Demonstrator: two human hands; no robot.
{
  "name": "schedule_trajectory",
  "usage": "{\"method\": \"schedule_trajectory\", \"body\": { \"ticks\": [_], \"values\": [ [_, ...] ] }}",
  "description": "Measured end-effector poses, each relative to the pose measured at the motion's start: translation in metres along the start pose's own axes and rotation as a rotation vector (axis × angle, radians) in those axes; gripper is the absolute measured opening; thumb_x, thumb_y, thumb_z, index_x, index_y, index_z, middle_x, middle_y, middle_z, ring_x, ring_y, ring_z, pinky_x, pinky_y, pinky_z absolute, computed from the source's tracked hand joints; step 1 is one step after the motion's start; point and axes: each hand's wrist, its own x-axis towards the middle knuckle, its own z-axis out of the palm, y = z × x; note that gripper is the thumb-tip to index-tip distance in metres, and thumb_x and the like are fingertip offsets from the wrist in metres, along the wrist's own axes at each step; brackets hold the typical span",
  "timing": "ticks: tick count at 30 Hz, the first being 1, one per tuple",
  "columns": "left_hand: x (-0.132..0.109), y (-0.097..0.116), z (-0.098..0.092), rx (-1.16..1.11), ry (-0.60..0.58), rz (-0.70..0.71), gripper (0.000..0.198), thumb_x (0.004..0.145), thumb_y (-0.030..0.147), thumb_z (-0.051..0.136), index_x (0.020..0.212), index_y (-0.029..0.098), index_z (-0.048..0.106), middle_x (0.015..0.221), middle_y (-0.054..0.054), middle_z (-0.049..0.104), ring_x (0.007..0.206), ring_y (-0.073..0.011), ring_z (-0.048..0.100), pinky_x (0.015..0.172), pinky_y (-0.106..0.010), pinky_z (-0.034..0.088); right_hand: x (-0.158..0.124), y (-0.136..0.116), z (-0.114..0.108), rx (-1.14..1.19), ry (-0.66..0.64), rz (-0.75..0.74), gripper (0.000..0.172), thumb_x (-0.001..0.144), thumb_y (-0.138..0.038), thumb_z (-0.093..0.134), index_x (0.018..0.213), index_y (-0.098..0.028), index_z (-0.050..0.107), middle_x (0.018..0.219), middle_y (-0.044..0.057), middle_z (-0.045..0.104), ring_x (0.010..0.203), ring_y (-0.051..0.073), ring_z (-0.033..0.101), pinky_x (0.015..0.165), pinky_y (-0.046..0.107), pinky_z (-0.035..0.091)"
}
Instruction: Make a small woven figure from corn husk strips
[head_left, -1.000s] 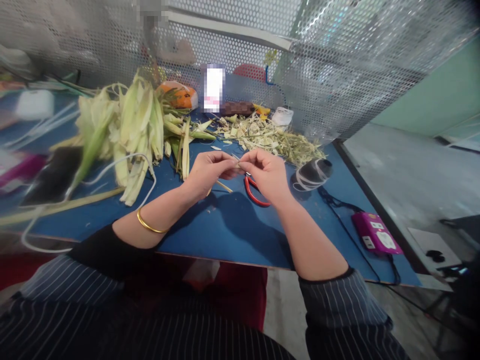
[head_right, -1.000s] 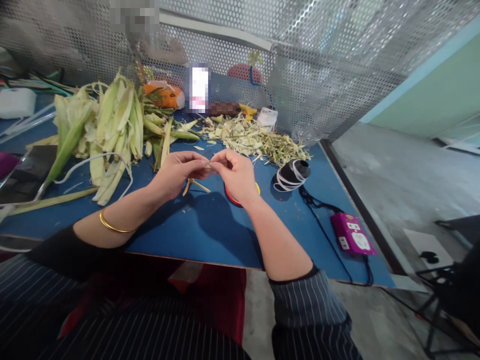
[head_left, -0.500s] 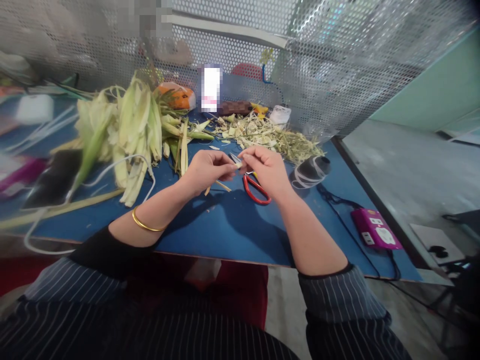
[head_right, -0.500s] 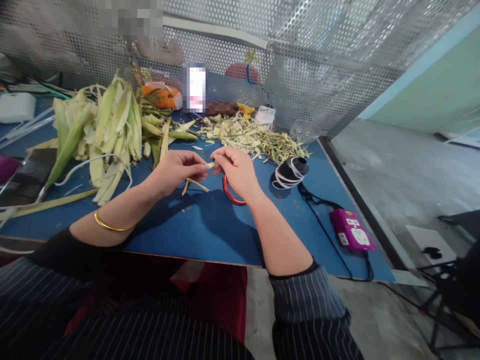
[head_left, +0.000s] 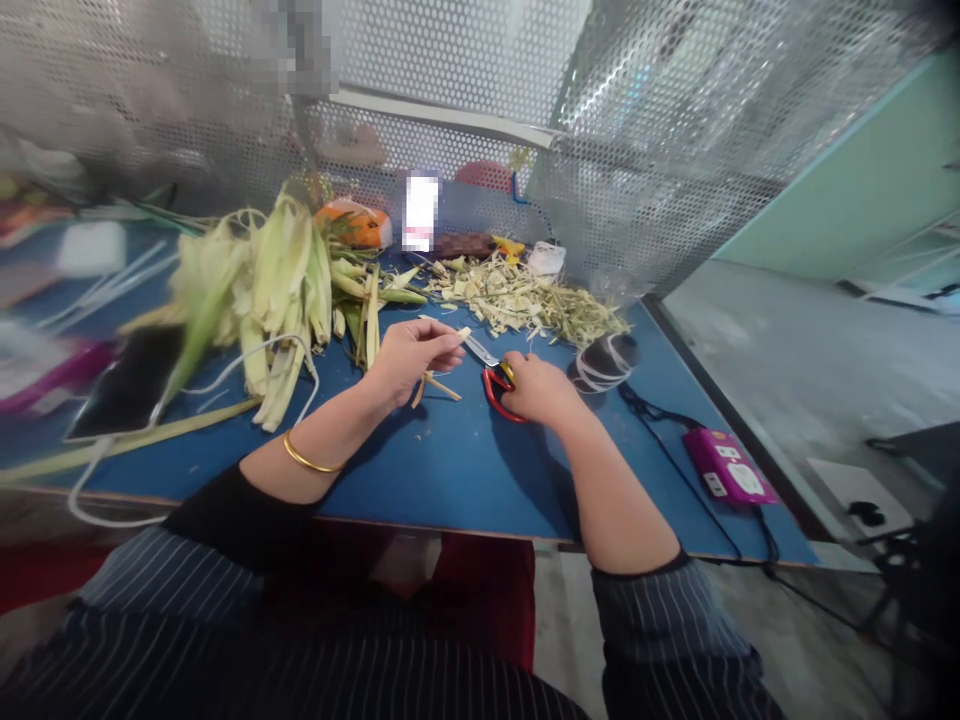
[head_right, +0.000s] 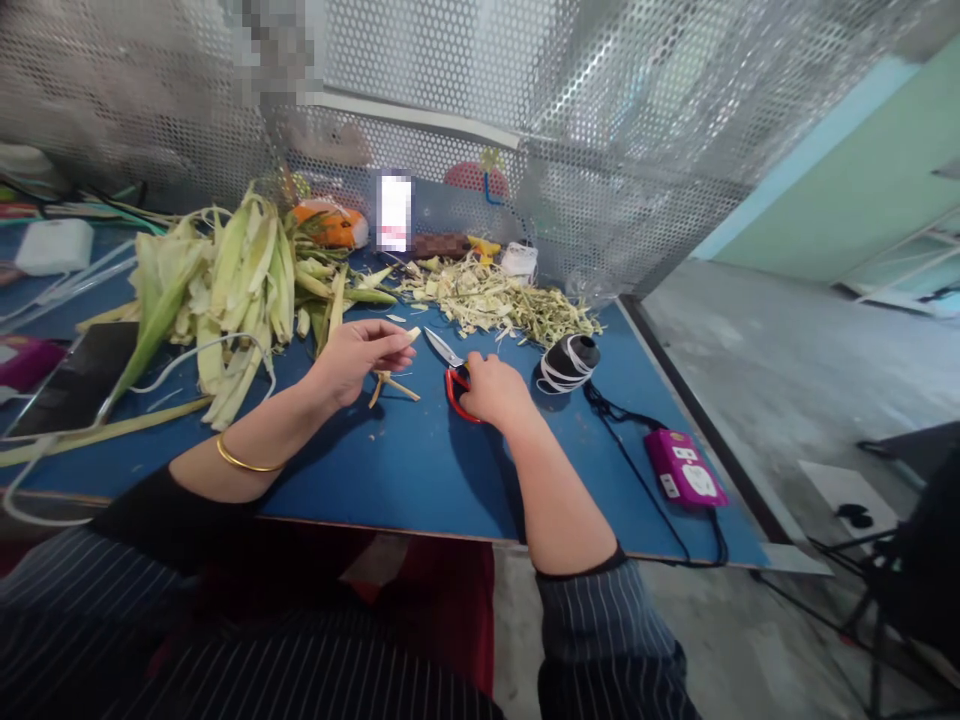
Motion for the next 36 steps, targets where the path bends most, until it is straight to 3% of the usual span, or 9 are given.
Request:
{"method": "schedule_trajectory", "body": {
  "ticks": [6,9,12,14,19,23,36],
  "values": [
    [0.002,0.005,-0.004,-0.055,0.042,-0.016,0.016,0.068,0.027,0.075,0.074,0.015,0.067,0.069,-0.005,0.069,0.056,-0.0105,0.062,0.059,-0.026,0.051,0.014,0.005,0.008,0.119,0.045,0.02,0.052,0.072,-0.02,0.054,0.124,-0.015,0.052,0.099,0.016,0.068,0.089,0.031,0.064,0.072,0.036,0.045],
    [0.005,0.006,-0.006,-0.097,0.06,-0.025,0.015,0.068,0.026,0.075,0.074,0.015,0.066,0.07,-0.005,0.069,0.056,-0.0099,0.062,0.059,-0.025,0.05,0.017,0.008,0.009,0.506,0.113,-0.003,0.056,0.07,-0.019,0.056,0.125,-0.02,0.053,0.099,0.009,0.068,0.083,0.024,0.064,0.075,0.035,0.047],
    [0.007,0.005,-0.008,-0.124,0.067,-0.022,0.014,0.069,0.026,0.075,0.074,0.016,0.066,0.07,-0.004,0.069,0.058,-0.0099,0.063,0.059,-0.024,0.05,0.015,0.005,0.004,1.017,0.111,-0.065,0.052,0.071,-0.026,0.059,0.122,-0.018,0.051,0.081,0.001,0.062,0.064,0.015,0.058,0.065,0.032,0.048],
    [0.008,0.005,-0.008,-0.128,0.079,-0.014,0.014,0.069,0.026,0.074,0.074,0.016,0.066,0.07,-0.004,0.069,0.059,-0.0099,0.063,0.059,-0.024,0.05,0.012,0.002,0.0,1.194,0.116,-0.136,0.055,0.068,-0.033,0.066,0.119,-0.019,0.051,0.077,-0.002,0.057,0.062,0.013,0.055,0.063,0.03,0.048],
    [0.01,0.006,-0.008,-0.127,0.139,0.013,0.013,0.07,0.025,0.074,0.076,0.015,0.067,0.07,-0.003,0.069,0.061,-0.0102,0.064,0.061,-0.024,0.052,0.004,-0.001,-0.006,1.083,0.151,-0.244,0.057,0.065,-0.04,0.075,0.114,-0.021,0.054,0.08,-0.003,0.055,0.071,0.014,0.053,0.072,0.032,0.047],
    [0.01,0.006,-0.008,-0.128,0.147,0.026,0.012,0.071,0.023,0.073,0.076,0.014,0.067,0.069,-0.003,0.07,0.061,-0.0103,0.064,0.061,-0.024,0.053,0.0,-0.002,-0.009,0.952,0.142,-0.256,0.056,0.067,-0.044,0.074,0.114,-0.02,0.056,0.084,0.0,0.056,0.072,0.015,0.052,0.07,0.031,0.046],
    [0.012,0.002,-0.009,-0.078,0.13,0.052,0.018,0.068,0.028,0.076,0.076,0.013,0.068,0.067,-0.003,0.068,0.057,-0.0092,0.061,0.062,-0.025,0.054,0.0,-0.006,-0.007,1.001,0.127,-0.248,0.048,0.071,-0.049,0.07,0.108,-0.02,0.06,0.069,-0.004,0.048,0.059,0.012,0.044,0.059,0.027,0.04]
  ]
}}
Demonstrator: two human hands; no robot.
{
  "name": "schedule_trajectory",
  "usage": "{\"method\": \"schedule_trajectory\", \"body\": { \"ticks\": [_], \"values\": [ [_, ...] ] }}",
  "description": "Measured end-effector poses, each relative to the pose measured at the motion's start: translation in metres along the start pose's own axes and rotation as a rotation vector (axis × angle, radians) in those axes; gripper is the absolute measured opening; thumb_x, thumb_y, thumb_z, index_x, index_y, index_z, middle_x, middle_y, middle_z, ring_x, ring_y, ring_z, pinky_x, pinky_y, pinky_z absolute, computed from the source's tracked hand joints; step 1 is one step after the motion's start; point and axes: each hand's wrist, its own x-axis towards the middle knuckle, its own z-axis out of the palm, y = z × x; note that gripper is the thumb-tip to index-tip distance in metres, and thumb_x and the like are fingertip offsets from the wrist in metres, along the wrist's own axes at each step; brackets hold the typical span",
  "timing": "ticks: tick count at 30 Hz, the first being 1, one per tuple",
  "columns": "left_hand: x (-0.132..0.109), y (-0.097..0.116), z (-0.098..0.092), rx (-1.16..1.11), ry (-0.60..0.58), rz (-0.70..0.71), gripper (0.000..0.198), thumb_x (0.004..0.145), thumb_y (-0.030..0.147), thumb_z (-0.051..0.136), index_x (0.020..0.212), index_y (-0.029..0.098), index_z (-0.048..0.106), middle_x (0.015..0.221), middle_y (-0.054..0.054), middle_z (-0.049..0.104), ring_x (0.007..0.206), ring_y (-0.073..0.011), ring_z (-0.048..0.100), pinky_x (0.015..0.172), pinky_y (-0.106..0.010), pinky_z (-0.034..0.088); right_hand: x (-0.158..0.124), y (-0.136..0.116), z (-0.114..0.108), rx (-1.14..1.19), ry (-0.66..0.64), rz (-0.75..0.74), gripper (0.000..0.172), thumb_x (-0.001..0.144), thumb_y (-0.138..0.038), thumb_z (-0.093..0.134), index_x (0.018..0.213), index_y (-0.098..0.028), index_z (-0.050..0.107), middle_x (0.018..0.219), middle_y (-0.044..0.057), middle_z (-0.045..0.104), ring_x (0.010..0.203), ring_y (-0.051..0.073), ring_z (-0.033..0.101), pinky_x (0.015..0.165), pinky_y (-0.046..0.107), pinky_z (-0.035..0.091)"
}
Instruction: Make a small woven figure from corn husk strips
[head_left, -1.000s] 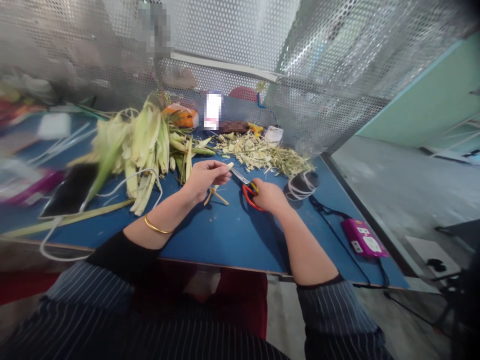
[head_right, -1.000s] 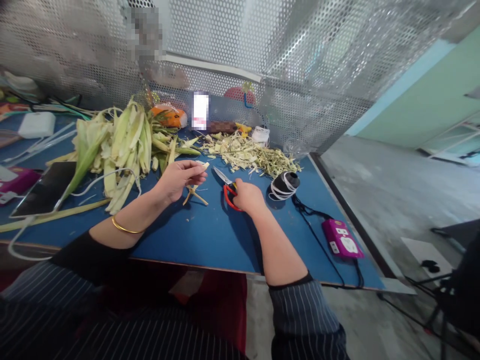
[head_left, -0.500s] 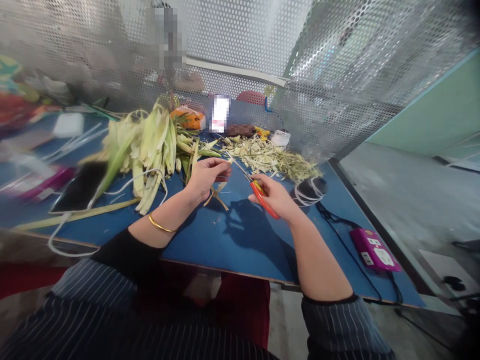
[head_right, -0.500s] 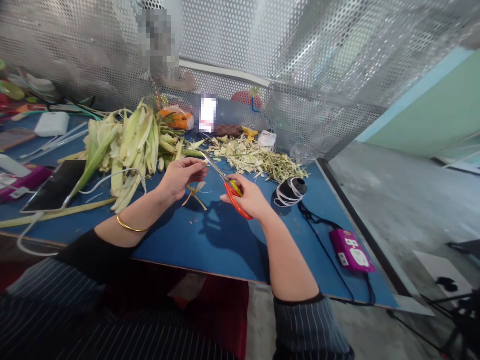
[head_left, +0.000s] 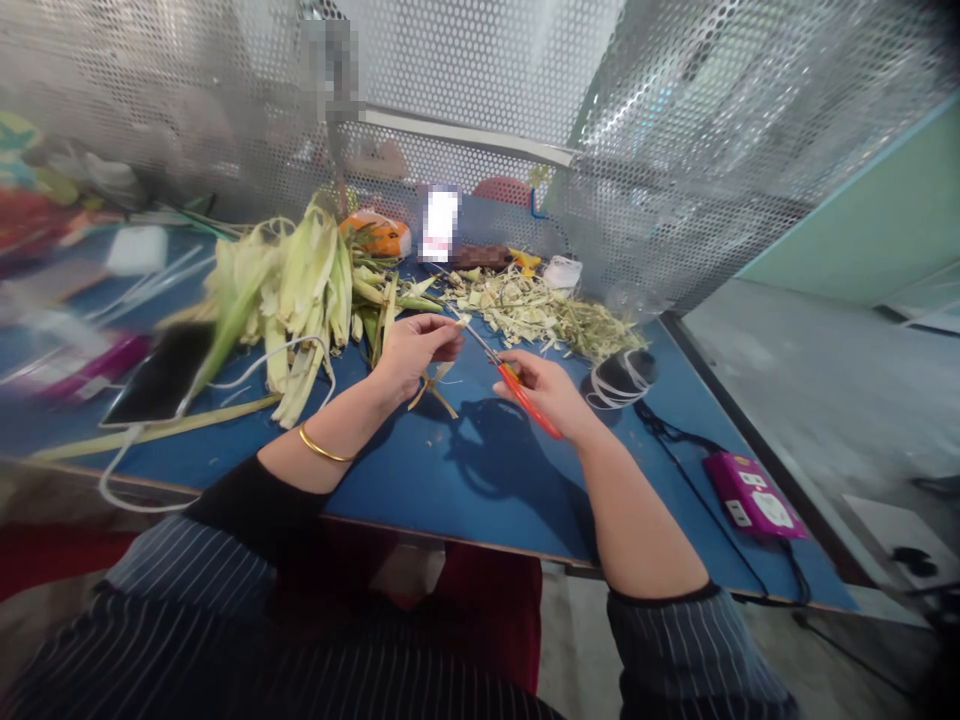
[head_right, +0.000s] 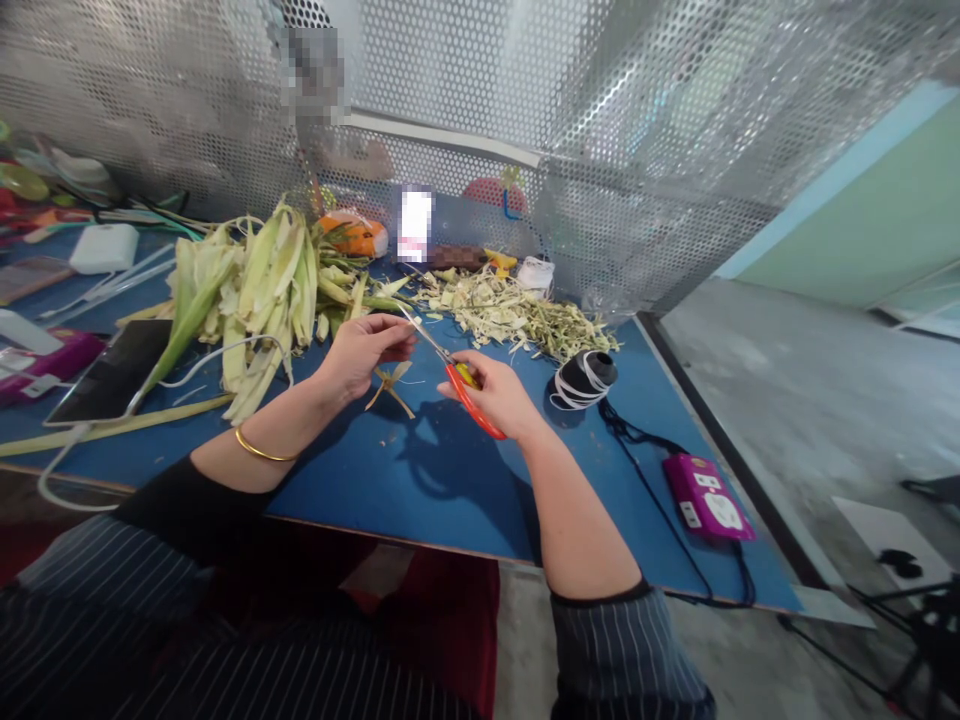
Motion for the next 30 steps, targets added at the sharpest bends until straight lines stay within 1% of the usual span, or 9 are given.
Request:
{"method": "schedule_trajectory", "body": {
  "ticks": [4,8,10,15,17,19,23,26,30],
  "values": [
    [0.0,0.001,0.0,0.003,0.002,0.002,0.013,0.07,0.024,0.074,0.076,0.013,0.068,0.067,-0.003,0.067,0.057,-0.009,0.061,0.061,-0.024,0.053,-0.001,-0.001,0.001,0.031,0.005,-0.005,0.047,0.072,-0.05,0.069,0.107,-0.019,0.062,0.068,-0.004,0.049,0.058,0.012,0.043,0.059,0.028,0.04],
    [-0.001,0.004,0.001,0.012,0.002,-0.004,0.008,0.071,0.019,0.071,0.074,0.013,0.068,0.065,-0.002,0.066,0.054,-0.0084,0.06,0.059,-0.023,0.053,-0.001,-0.003,0.0,-0.016,0.035,0.012,0.051,0.07,-0.051,0.071,0.107,-0.018,0.065,0.073,-0.001,0.056,0.061,0.012,0.045,0.059,0.027,0.04],
    [-0.001,0.006,0.001,0.015,-0.001,-0.005,0.008,0.071,0.02,0.071,0.073,0.013,0.068,0.064,-0.001,0.066,0.054,-0.0083,0.06,0.059,-0.024,0.052,-0.002,-0.003,-0.001,-0.037,0.056,0.012,0.053,0.068,-0.052,0.072,0.107,-0.018,0.066,0.077,0.0,0.06,0.063,0.012,0.047,0.061,0.027,0.041],
    [-0.001,0.006,0.001,0.002,-0.005,-0.029,0.014,0.069,0.024,0.075,0.075,0.014,0.068,0.068,-0.003,0.068,0.058,-0.0095,0.063,0.063,-0.025,0.053,-0.001,-0.002,0.001,-0.125,0.076,0.006,0.05,0.073,-0.056,0.067,0.104,-0.017,0.068,0.072,0.0,0.062,0.059,0.013,0.05,0.058,0.026,0.041],
    [-0.002,0.007,0.0,-0.016,-0.029,-0.062,0.016,0.068,0.025,0.076,0.077,0.015,0.068,0.071,-0.004,0.07,0.062,-0.0104,0.064,0.064,-0.025,0.052,0.001,0.0,0.002,-0.247,0.132,0.019,0.048,0.076,-0.054,0.064,0.107,-0.017,0.067,0.079,0.002,0.067,0.065,0.016,0.056,0.062,0.027,0.043],
    [-0.003,0.007,0.0,-0.054,-0.065,-0.097,0.018,0.068,0.027,0.077,0.078,0.015,0.069,0.075,-0.004,0.071,0.066,-0.0112,0.066,0.063,-0.024,0.051,0.002,0.001,0.001,-0.485,0.167,0.044,0.045,0.08,-0.051,0.059,0.111,-0.018,0.065,0.089,0.006,0.07,0.077,0.02,0.062,0.068,0.029,0.045],
    [-0.007,0.008,0.0,-0.135,-0.118,-0.176,0.022,0.066,0.029,0.079,0.08,0.016,0.07,0.077,-0.002,0.069,0.07,-0.0093,0.065,0.06,-0.02,0.048,0.002,0.005,0.0,-0.959,0.042,0.13,0.041,0.084,-0.043,0.053,0.118,-0.021,0.06,0.099,0.011,0.071,0.085,0.026,0.065,0.068,0.031,0.043],
    [-0.01,0.007,0.002,-0.16,-0.14,-0.233,0.022,0.067,0.029,0.079,0.082,0.015,0.07,0.075,-0.001,0.068,0.066,-0.0071,0.062,0.057,-0.018,0.047,0.001,0.005,0.004,-1.026,-0.03,0.165,0.041,0.084,-0.041,0.051,0.12,-0.02,0.054,0.099,0.011,0.07,0.083,0.025,0.066,0.064,0.029,0.04],
    [-0.015,0.005,0.007,-0.143,-0.157,-0.253,0.023,0.067,0.029,0.078,0.083,0.015,0.07,0.076,-0.002,0.069,0.064,-0.0075,0.062,0.057,-0.018,0.047,-0.001,0.005,0.008,-1.062,-0.081,0.121,0.031,0.085,-0.038,0.048,0.109,-0.019,0.055,0.094,0.01,0.07,0.078,0.023,0.064,0.06,0.029,0.035]
  ]
}}
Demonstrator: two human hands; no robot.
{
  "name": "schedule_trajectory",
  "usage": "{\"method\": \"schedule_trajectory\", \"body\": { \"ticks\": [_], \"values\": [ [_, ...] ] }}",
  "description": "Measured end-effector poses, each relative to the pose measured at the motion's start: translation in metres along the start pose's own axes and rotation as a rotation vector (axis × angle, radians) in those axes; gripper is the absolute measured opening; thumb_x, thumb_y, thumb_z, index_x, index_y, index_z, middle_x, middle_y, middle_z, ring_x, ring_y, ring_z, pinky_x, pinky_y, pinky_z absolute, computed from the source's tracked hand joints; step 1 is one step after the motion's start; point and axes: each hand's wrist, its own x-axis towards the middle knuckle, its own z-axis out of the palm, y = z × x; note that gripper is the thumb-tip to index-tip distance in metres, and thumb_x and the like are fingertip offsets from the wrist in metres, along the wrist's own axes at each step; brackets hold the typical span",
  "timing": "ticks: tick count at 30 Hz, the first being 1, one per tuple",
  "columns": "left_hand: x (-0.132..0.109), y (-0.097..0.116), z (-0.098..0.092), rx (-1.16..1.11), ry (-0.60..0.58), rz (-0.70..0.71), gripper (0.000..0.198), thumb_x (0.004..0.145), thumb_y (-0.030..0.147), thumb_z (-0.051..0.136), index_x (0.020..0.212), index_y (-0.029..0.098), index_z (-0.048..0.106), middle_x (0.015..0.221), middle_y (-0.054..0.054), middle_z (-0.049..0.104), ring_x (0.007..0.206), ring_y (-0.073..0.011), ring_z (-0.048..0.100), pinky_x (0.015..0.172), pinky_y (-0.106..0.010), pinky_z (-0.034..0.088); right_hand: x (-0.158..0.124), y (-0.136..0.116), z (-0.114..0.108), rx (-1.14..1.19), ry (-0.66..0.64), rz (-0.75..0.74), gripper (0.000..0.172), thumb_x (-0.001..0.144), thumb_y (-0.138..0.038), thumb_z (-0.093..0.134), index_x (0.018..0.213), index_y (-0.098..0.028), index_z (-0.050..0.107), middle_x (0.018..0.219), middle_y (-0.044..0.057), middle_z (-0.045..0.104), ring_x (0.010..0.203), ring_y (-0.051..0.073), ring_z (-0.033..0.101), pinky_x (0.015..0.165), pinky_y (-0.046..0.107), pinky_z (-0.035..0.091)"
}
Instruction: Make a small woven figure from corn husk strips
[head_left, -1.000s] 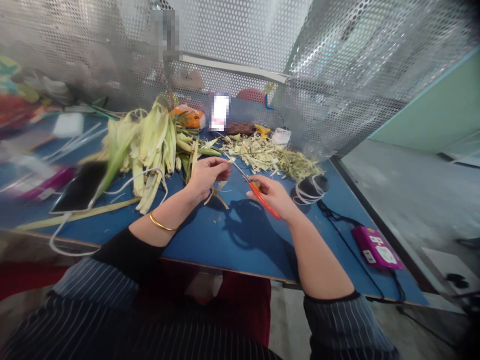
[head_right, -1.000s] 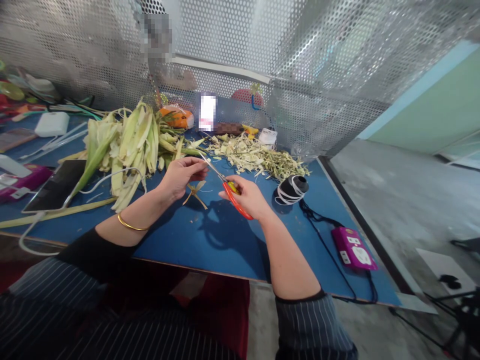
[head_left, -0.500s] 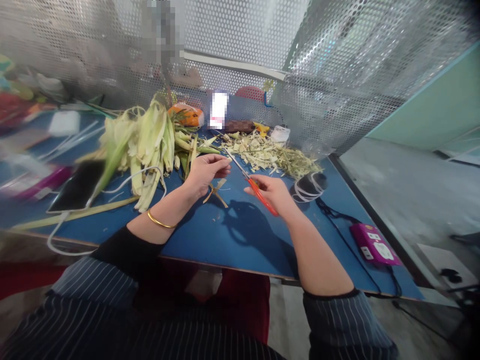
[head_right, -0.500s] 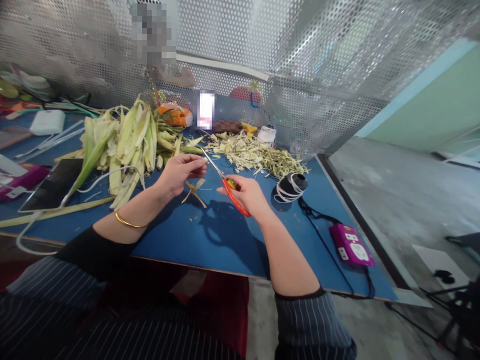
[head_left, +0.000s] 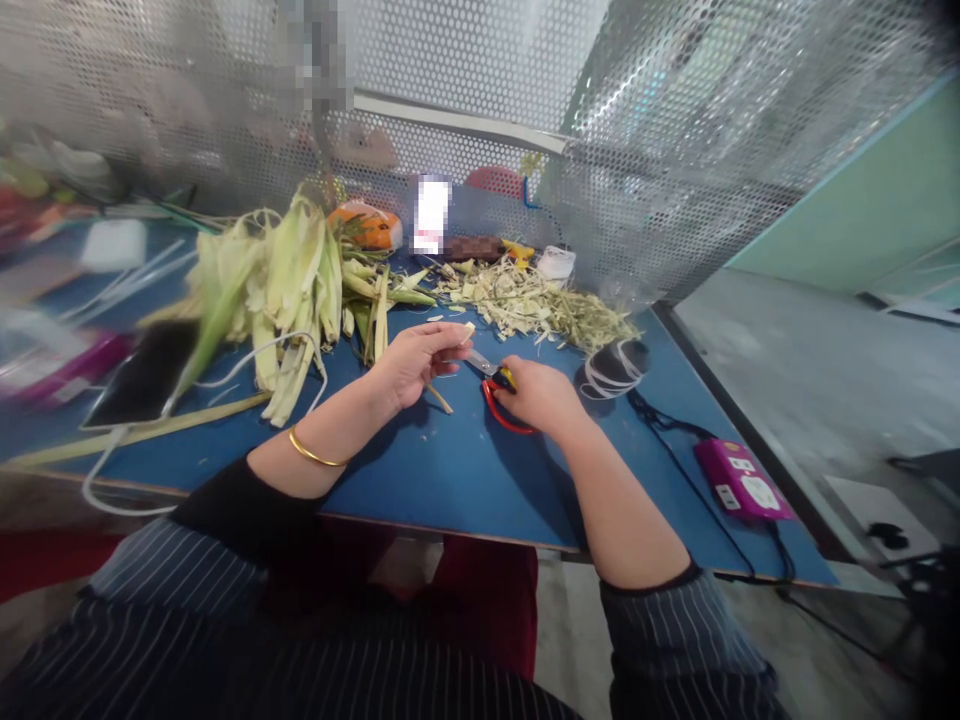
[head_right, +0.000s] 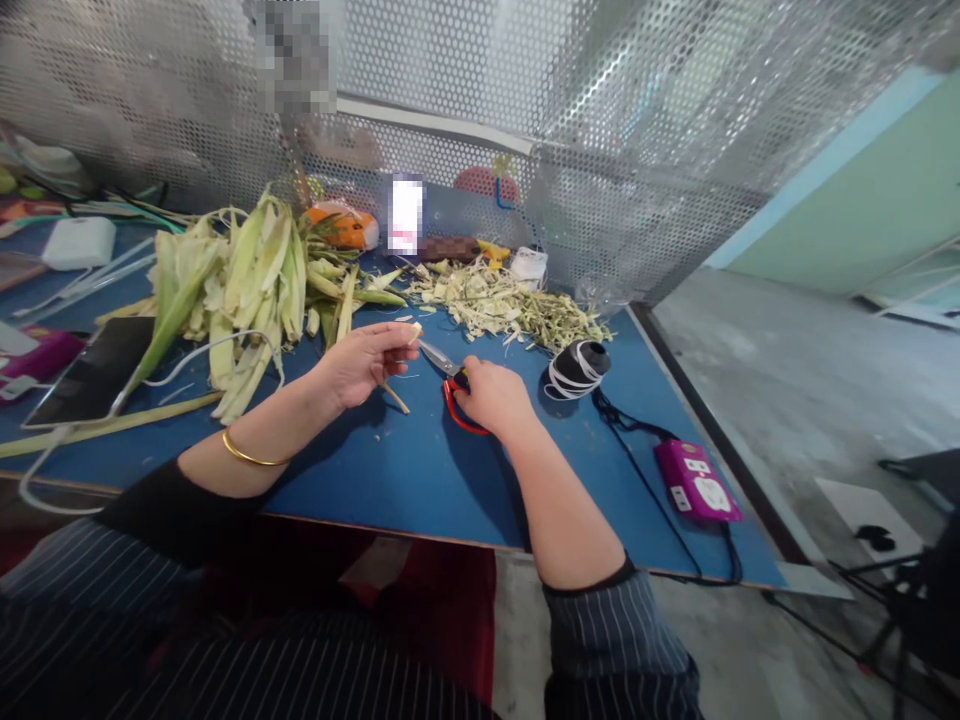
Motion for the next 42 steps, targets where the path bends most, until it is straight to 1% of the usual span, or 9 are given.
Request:
{"method": "schedule_trajectory", "body": {
  "ticks": [7,14,19,24,28,32,35,38,42],
  "values": [
    [-0.003,0.012,0.001,-0.042,0.069,0.127,0.016,0.07,0.026,0.075,0.076,0.015,0.066,0.07,0.0,0.065,0.062,-0.0073,0.061,0.053,-0.017,0.045,0.0,-0.002,0.0,-0.031,0.003,-0.003,0.026,0.086,-0.038,0.047,0.102,-0.02,0.057,0.092,0.01,0.067,0.078,0.023,0.063,0.059,0.03,0.032],
    [-0.004,0.023,-0.003,-0.046,0.157,0.199,0.012,0.072,0.024,0.072,0.072,0.015,0.064,0.066,0.001,0.064,0.059,-0.0072,0.06,0.052,-0.018,0.046,0.0,-0.009,0.001,-0.026,0.106,-0.072,0.023,0.09,-0.036,0.045,0.1,-0.018,0.057,0.096,0.008,0.065,0.082,0.022,0.063,0.058,0.03,0.032],
    [-0.002,0.023,-0.006,0.033,0.158,0.257,0.015,0.071,0.028,0.074,0.072,0.016,0.064,0.067,0.001,0.064,0.06,-0.008,0.06,0.053,-0.019,0.045,0.0,-0.003,-0.002,0.028,0.15,-0.03,0.023,0.09,-0.038,0.049,0.097,-0.02,0.061,0.094,0.007,0.066,0.082,0.021,0.063,0.058,0.029,0.033],
    [-0.002,0.015,-0.003,0.101,0.124,0.234,0.02,0.07,0.032,0.076,0.072,0.016,0.064,0.067,0.001,0.061,0.06,-0.0075,0.059,0.052,-0.018,0.045,-0.002,0.012,-0.01,0.142,0.221,0.018,0.019,0.087,-0.03,0.052,0.098,-0.022,0.066,0.099,0.005,0.07,0.086,0.02,0.063,0.065,0.029,0.038],
    [-0.002,0.004,0.003,0.156,0.084,0.206,0.022,0.069,0.033,0.077,0.072,0.016,0.064,0.068,0.0,0.061,0.061,-0.0077,0.059,0.052,-0.017,0.045,-0.008,0.042,-0.022,0.201,0.41,0.154,0.02,0.086,-0.028,0.053,0.096,-0.023,0.069,0.095,0.004,0.071,0.086,0.021,0.063,0.07,0.03,0.041],
    [-0.005,-0.004,0.007,0.223,0.016,0.156,0.026,0.07,0.038,0.076,0.074,0.016,0.065,0.068,-0.001,0.062,0.062,-0.0081,0.057,0.054,-0.018,0.045,-0.019,0.078,-0.025,0.165,0.673,0.455,0.022,0.084,-0.027,0.05,0.092,-0.021,0.07,0.093,0.007,0.069,0.081,0.022,0.061,0.071,0.032,0.041],
    [-0.007,-0.007,0.009,0.257,-0.021,0.117,0.025,0.07,0.039,0.075,0.077,0.016,0.065,0.068,-0.001,0.062,0.062,-0.0087,0.057,0.056,-0.019,0.045,-0.028,0.094,-0.02,0.187,0.685,0.536,0.02,0.082,-0.027,0.051,0.087,-0.02,0.07,0.088,0.007,0.068,0.078,0.022,0.06,0.071,0.033,0.041],
    [-0.009,-0.009,0.009,0.268,-0.057,0.098,0.024,0.071,0.037,0.074,0.078,0.016,0.066,0.067,-0.001,0.061,0.062,-0.0091,0.057,0.056,-0.02,0.046,-0.036,0.101,-0.018,0.21,0.677,0.577,0.024,0.085,-0.031,0.049,0.097,-0.02,0.067,0.096,0.009,0.067,0.086,0.023,0.06,0.077,0.035,0.043],
    [-0.011,-0.012,0.011,0.27,-0.085,0.064,0.021,0.071,0.035,0.074,0.077,0.016,0.065,0.069,-0.001,0.061,0.063,-0.0092,0.057,0.055,-0.02,0.045,-0.036,0.108,-0.022,0.142,0.582,0.806,0.062,0.08,-0.059,0.053,0.118,-0.011,0.058,0.112,0.023,0.061,0.098,0.034,0.059,0.081,0.043,0.044]
  ]
}}
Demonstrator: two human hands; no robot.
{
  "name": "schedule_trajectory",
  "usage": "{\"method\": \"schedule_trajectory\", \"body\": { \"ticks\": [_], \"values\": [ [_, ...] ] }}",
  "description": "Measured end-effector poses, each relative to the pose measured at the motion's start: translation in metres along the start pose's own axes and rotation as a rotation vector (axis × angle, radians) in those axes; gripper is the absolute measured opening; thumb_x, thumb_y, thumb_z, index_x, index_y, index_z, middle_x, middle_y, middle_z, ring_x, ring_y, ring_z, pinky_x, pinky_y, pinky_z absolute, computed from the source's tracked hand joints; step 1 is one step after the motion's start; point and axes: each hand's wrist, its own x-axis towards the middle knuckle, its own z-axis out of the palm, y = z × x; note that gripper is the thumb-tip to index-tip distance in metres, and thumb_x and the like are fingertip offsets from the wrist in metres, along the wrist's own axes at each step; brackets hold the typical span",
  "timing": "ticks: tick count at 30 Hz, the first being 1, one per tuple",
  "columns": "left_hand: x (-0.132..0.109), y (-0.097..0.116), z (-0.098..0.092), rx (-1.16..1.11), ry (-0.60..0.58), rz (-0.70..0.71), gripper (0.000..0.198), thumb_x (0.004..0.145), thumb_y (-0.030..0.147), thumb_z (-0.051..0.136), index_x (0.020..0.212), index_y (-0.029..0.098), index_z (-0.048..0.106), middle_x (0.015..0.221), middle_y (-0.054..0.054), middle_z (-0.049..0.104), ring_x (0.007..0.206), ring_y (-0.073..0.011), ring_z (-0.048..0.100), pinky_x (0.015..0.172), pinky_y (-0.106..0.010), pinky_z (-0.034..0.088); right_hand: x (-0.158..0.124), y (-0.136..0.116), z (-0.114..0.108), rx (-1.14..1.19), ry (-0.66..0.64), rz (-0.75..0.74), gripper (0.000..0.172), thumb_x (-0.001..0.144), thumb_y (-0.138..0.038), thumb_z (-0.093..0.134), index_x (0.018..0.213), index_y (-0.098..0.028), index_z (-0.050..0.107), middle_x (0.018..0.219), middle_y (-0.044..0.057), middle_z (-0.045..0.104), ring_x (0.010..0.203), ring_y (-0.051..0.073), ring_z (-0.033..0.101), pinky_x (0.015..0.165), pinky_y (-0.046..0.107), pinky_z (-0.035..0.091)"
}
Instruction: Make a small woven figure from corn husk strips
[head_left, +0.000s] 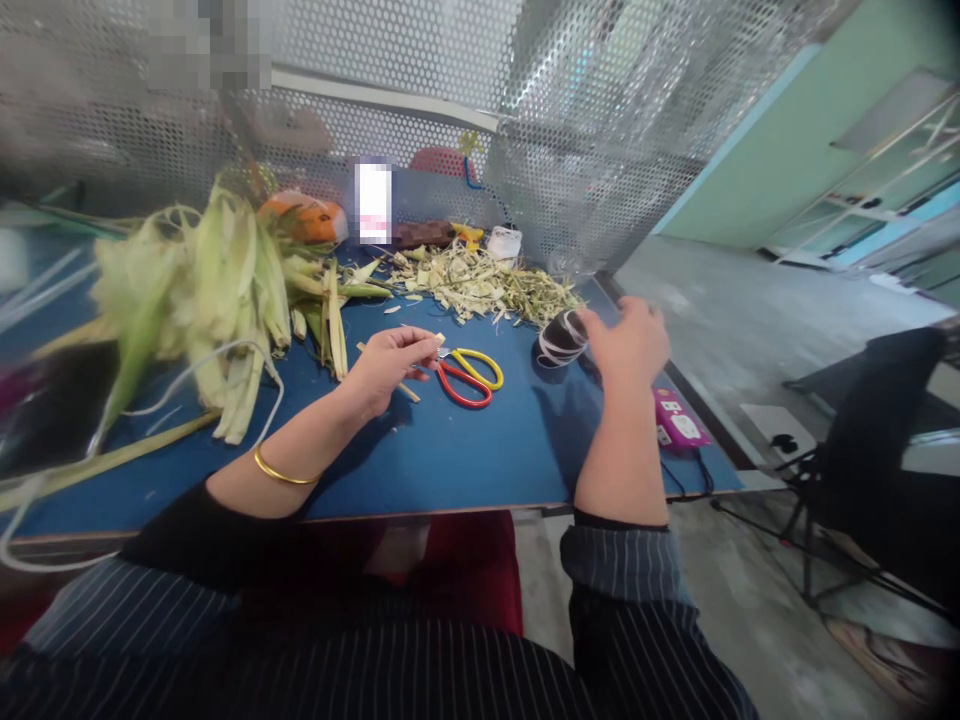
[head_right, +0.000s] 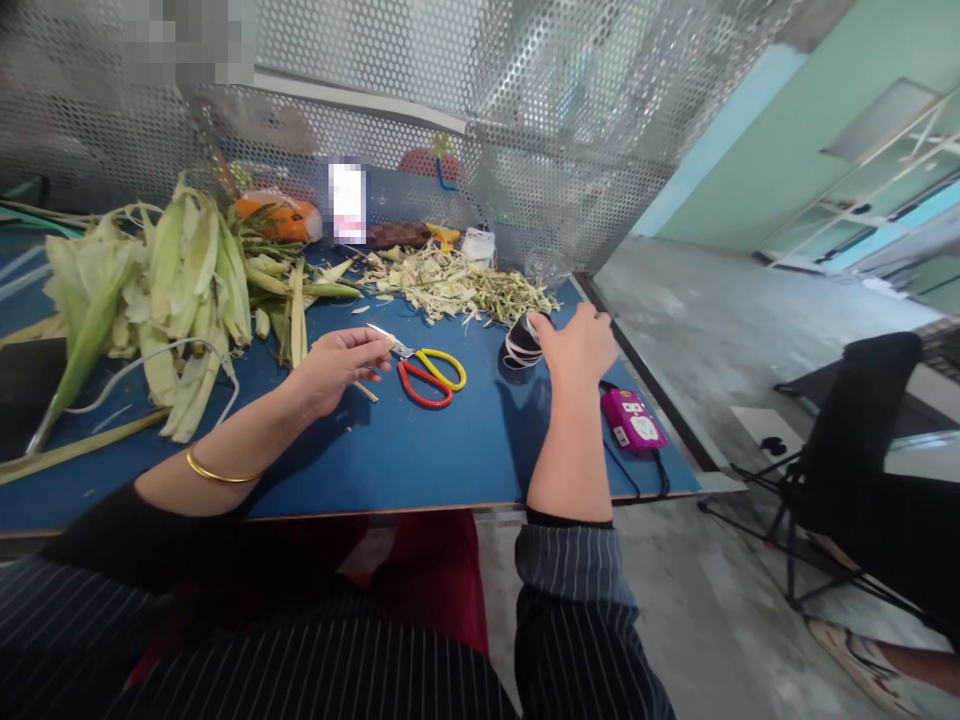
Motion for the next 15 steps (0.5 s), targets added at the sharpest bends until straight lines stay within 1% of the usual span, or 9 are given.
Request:
{"method": "schedule_trajectory", "body": {
  "ticks": [1,2,3,6,8,11,13,15],
  "values": [
    [0.0,-0.001,0.001,0.007,-0.011,-0.006,0.021,0.071,0.034,0.074,0.077,0.016,0.066,0.068,-0.002,0.061,0.062,-0.0093,0.057,0.055,-0.021,0.045,0.003,-0.001,0.001,-0.051,-0.051,0.036,0.072,0.076,-0.066,0.054,0.118,-0.007,0.057,0.111,0.027,0.061,0.098,0.037,0.059,0.081,0.045,0.044],
    [0.0,-0.001,0.001,0.016,-0.022,-0.011,0.021,0.071,0.034,0.074,0.077,0.016,0.066,0.068,-0.002,0.061,0.062,-0.0095,0.057,0.056,-0.021,0.045,0.005,-0.003,0.003,-0.096,-0.111,0.058,0.079,0.073,-0.071,0.053,0.116,-0.005,0.058,0.108,0.029,0.062,0.097,0.039,0.06,0.08,0.047,0.045],
    [-0.001,-0.002,0.001,0.025,-0.034,-0.016,0.021,0.071,0.034,0.074,0.078,0.016,0.066,0.067,-0.002,0.062,0.061,-0.0098,0.057,0.056,-0.022,0.045,0.008,-0.006,0.005,-0.131,-0.175,0.059,0.081,0.072,-0.074,0.051,0.113,-0.004,0.059,0.105,0.03,0.063,0.096,0.039,0.061,0.08,0.047,0.045],
    [0.0,-0.003,0.002,0.049,-0.046,-0.045,0.019,0.072,0.033,0.073,0.077,0.016,0.066,0.066,-0.003,0.062,0.06,-0.0103,0.058,0.057,-0.023,0.046,0.017,-0.011,0.009,-0.194,-0.338,0.005,0.077,0.076,-0.074,0.044,0.104,-0.006,0.065,0.101,0.027,0.066,0.096,0.037,0.063,0.079,0.045,0.046],
    [0.0,-0.002,0.003,0.052,-0.046,-0.061,0.016,0.074,0.03,0.072,0.076,0.016,0.066,0.066,-0.003,0.063,0.06,-0.01,0.058,0.057,-0.023,0.045,0.024,-0.012,0.007,-0.207,-0.429,-0.072,0.068,0.078,-0.069,0.046,0.102,-0.01,0.067,0.104,0.023,0.068,0.095,0.034,0.063,0.077,0.041,0.047],
    [-0.001,-0.001,0.004,0.039,-0.053,-0.071,0.015,0.075,0.029,0.071,0.075,0.015,0.065,0.065,-0.002,0.062,0.058,-0.0096,0.057,0.056,-0.023,0.045,0.036,-0.009,-0.001,-0.167,-0.596,-0.272,0.051,0.077,-0.053,0.053,0.11,-0.017,0.067,0.111,0.014,0.068,0.096,0.028,0.063,0.076,0.033,0.046],
    [-0.002,-0.002,0.005,0.032,-0.058,-0.082,0.014,0.075,0.028,0.071,0.075,0.015,0.066,0.064,-0.002,0.062,0.058,-0.0096,0.057,0.056,-0.023,0.044,0.045,-0.007,-0.006,-0.143,-0.706,-0.407,0.05,0.075,-0.042,0.056,0.119,-0.021,0.063,0.118,0.008,0.066,0.099,0.025,0.062,0.078,0.03,0.046],
    [-0.003,-0.002,0.006,0.025,-0.068,-0.096,0.012,0.075,0.025,0.071,0.076,0.015,0.066,0.065,-0.002,0.062,0.059,-0.0095,0.058,0.055,-0.022,0.044,0.053,-0.006,-0.01,-0.165,-0.773,-0.489,0.055,0.072,-0.034,0.059,0.126,-0.023,0.059,0.122,0.006,0.064,0.101,0.023,0.06,0.081,0.029,0.045]
  ]
}}
